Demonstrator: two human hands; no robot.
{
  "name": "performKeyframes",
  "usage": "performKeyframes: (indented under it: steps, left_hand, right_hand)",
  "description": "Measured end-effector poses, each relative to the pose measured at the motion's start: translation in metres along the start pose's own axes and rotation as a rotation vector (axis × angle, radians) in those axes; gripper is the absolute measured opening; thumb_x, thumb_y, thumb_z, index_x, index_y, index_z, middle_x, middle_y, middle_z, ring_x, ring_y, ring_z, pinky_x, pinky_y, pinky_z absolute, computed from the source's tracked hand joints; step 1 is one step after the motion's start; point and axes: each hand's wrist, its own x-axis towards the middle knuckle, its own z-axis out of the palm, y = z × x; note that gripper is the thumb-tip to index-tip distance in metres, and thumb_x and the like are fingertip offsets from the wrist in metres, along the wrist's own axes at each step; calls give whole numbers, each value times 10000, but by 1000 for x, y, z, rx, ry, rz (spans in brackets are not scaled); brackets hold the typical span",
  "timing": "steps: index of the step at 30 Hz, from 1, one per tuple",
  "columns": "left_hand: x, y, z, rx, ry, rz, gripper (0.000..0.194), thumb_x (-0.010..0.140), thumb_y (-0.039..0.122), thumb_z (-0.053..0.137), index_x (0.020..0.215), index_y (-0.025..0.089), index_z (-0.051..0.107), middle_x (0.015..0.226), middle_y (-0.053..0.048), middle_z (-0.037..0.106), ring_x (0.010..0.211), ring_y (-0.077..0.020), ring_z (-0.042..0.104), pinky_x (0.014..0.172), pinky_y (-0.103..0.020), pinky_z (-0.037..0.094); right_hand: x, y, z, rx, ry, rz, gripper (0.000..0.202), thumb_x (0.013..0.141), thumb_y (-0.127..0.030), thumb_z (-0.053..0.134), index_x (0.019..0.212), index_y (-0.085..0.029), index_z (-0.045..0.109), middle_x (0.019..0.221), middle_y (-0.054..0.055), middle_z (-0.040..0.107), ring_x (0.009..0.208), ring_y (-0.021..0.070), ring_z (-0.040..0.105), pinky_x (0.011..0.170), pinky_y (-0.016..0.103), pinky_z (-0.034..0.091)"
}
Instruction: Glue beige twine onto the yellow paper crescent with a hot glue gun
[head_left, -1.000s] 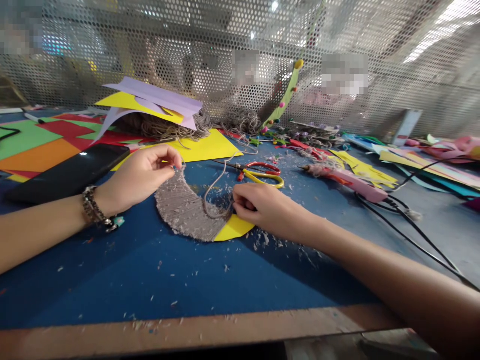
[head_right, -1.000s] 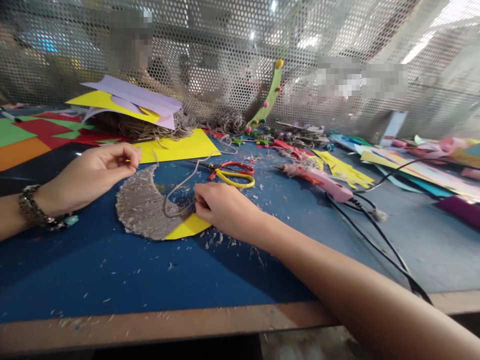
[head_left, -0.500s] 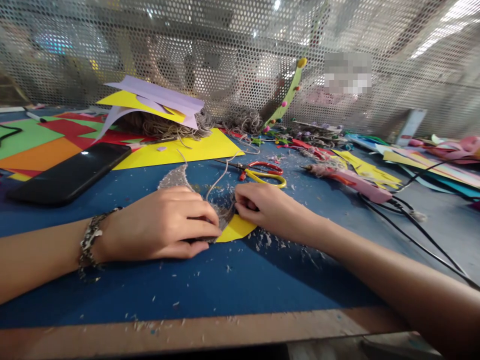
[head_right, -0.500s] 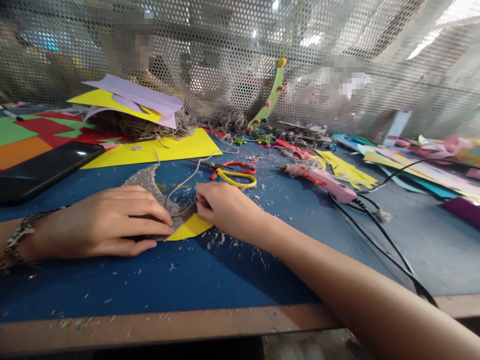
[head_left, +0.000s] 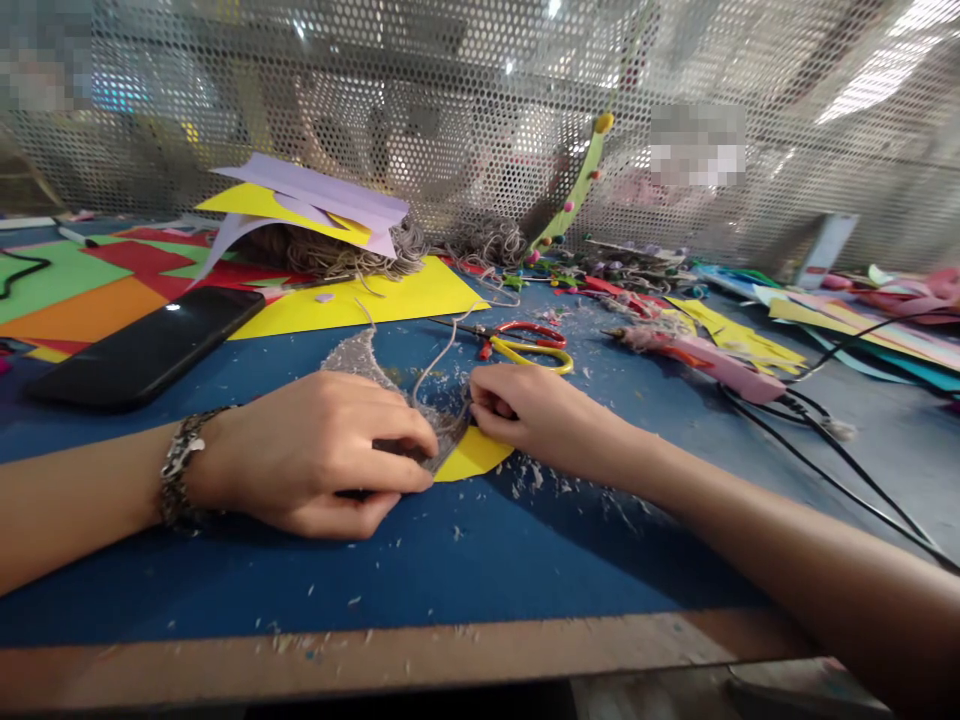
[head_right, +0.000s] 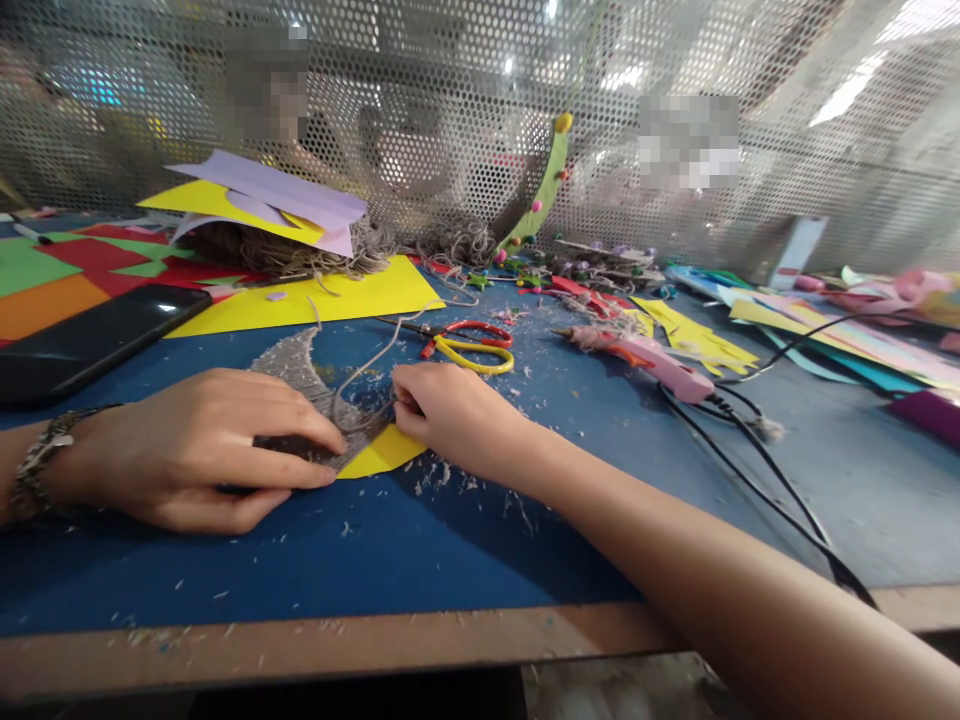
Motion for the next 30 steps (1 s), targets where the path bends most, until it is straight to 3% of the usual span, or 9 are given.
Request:
performKeyframes:
  steps: [8,12,15,20,30]
  left_hand:
    - [-2,1,-1,23,-15,13,190,764,153,447,861,201,604,981,-49,619,769,-185,568,672,-314,418]
    - [-3,1,1,-86,-2,-50,183,707,208,497,880,188,551,984,-58,607,811,-198,565,718,-322,424]
    - [-2,0,3,-190,32,-140,287,691,261,506,954,146,500,964,-82,602,854,-205,555,773,-322,424]
    - [2,2,3,-186,-87,-138,496,671,367,548,1111,142,504,1077,-98,545,937,-233,516,859,-361,391]
    - [-3,-2,2,-231,-15,-113,385,672,352,544,1011,179,600,1041,-69,598,896,-217,566,804,-327,416]
  right_hand:
    - [0,-1,0,-4,-3,3,150,734,-144,405,610,-176,326,588,-30,393,523,71,294,496,217,195]
    - [0,-1,-1,-7,-7,10,149,734,-145,406,611,-176,329,589,-29,397,522,71,296,497,218,199]
    - [1,-1,-1,-9,-6,11,152,736,-147,405,610,-177,326,594,-26,406,528,73,305,500,218,204]
    - [0,-2,0,-2,-9,11,144,741,-151,404,616,-177,336,600,-25,414,534,75,313,504,216,213]
    - [-1,-2,-1,1,-4,3,159,746,-150,400,609,-176,322,596,-27,403,529,72,299,501,213,208]
